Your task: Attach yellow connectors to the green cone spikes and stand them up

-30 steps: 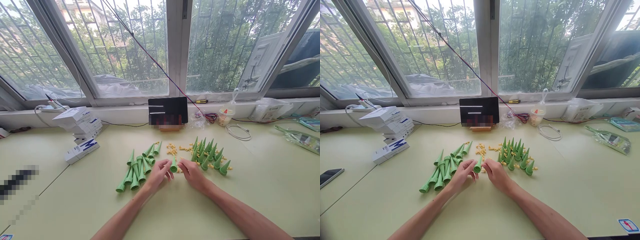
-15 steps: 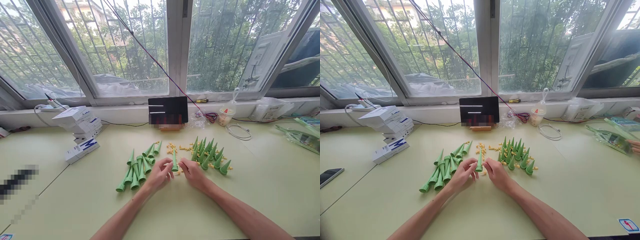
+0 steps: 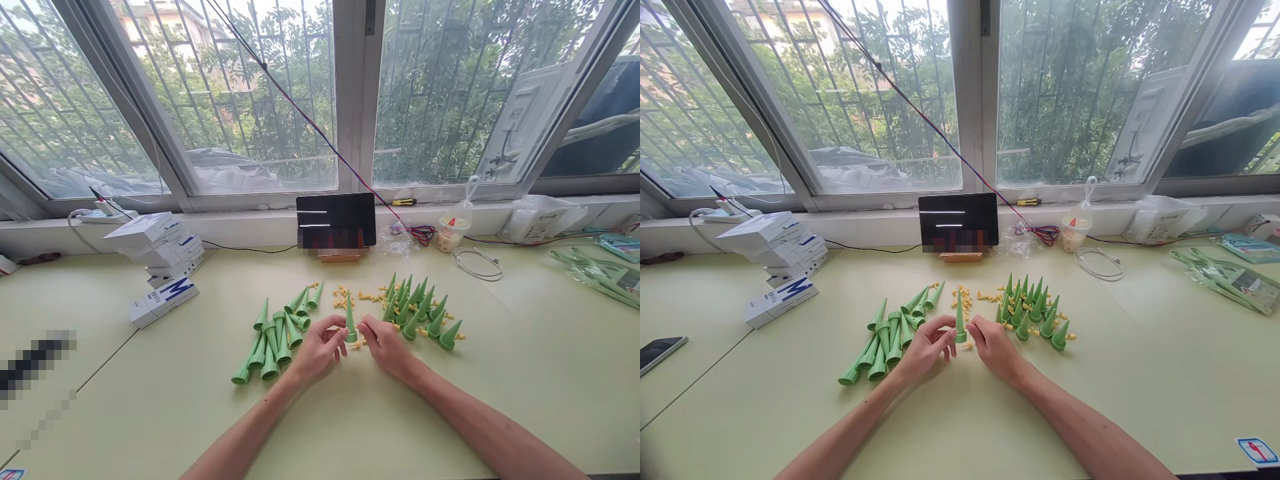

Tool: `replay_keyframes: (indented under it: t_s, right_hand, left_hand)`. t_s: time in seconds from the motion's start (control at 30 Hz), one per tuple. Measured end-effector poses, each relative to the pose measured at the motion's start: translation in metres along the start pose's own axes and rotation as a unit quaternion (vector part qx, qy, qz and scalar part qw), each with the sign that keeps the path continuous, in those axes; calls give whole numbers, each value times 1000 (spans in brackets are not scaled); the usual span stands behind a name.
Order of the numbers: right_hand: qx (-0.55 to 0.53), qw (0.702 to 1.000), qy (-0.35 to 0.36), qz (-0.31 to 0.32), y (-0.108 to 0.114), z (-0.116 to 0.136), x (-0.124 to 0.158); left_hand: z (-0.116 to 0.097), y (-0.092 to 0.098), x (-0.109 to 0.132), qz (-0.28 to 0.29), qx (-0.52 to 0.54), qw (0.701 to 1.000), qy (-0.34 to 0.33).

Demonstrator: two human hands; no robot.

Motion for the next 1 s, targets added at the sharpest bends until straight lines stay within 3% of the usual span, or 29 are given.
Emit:
replay_keyframes:
  t_s: [0.33, 0.8, 1.0]
  right_hand:
    - [-13, 1000, -23, 0, 0, -1, 2]
    - [-20, 1000, -21, -10, -3, -4, 2]
    - [-10, 1000, -19, -12, -4, -4, 3]
  left_hand:
    - [4, 0, 2, -40, -37, 998, -19]
    - [3, 0, 1, -39, -48, 991, -118]
    - [3, 2, 1, -49, -104, 979, -167]
Point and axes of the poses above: each hand's wrist, its own x-axis away from the middle knuckle, its own y-axis out of the back of the hand, z = x × y, the point moved 2 cm from there along -x, towards the middle knuckle, and after that the axes turned 13 degrees about -z, right-handed, at the moved point
